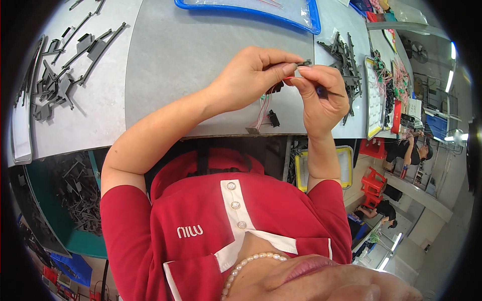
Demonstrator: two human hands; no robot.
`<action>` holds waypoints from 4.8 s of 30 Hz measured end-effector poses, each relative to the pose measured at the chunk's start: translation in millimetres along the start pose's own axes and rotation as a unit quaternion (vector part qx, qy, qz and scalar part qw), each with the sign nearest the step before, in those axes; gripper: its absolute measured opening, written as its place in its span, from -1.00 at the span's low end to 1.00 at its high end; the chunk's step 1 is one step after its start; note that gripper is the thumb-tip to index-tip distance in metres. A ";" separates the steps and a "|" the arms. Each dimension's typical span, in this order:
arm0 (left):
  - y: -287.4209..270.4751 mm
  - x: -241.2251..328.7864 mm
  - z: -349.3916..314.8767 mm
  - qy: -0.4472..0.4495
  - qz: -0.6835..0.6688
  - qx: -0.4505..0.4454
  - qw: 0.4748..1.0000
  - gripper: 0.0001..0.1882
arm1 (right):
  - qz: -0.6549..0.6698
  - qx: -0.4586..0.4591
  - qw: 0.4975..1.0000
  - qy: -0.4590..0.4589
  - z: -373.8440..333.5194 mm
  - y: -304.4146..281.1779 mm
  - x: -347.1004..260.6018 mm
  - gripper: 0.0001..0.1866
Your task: Assembling small electronic components and plastic housings using a screwdriver at a workshop bench.
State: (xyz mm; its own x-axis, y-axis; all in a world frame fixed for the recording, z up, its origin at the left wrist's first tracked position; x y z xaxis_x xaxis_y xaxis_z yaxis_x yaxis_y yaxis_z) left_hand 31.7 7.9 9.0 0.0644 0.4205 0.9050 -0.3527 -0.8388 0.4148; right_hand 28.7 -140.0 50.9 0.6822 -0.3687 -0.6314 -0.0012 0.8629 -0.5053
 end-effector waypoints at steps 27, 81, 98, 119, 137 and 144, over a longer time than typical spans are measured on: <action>3.6 1.6 -2.4 -0.028 0.052 -0.078 0.995 -0.61 | -0.024 0.076 0.996 0.030 -11.5 -8.2 21.1 -0.76; 5.1 -3.1 -4.1 0.025 0.184 0.003 0.983 -0.73 | 0.066 0.063 0.983 0.162 -17.2 -2.8 18.0 -0.89; 6.5 -4.4 -4.7 0.084 0.235 0.029 0.968 -0.78 | 0.076 0.072 0.977 0.187 -21.5 0.9 20.5 -0.88; 6.6 -3.5 -5.2 0.149 0.253 0.047 0.955 -0.83 | 0.329 0.027 0.886 0.325 -22.5 -0.1 31.3 -0.83; 7.8 -3.0 -5.5 0.170 0.288 0.050 0.941 -0.85 | 0.249 0.043 0.933 0.255 -25.9 11.8 31.1 -0.84; 7.3 -5.7 -6.1 0.215 0.283 0.063 0.933 -0.87 | 0.298 0.031 0.921 0.248 -25.2 14.4 31.0 -0.83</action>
State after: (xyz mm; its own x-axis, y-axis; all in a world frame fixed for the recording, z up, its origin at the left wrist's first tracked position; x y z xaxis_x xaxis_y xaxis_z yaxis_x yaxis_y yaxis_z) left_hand 23.0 1.5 6.3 -0.4884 -0.0257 0.8722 -0.1024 -0.9910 -0.0865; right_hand 31.3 -147.6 9.2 0.1565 0.0779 -0.9846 -0.2150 0.9757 0.0430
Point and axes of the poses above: each hand's wrist, its own z-axis towards the middle knuckle, its own y-axis out of the palm, x = y × z, the point moved 3 cm from there along z, towards the middle knuckle, and after that the axes turned 4 degrees about -z, right-handed, at the moved point
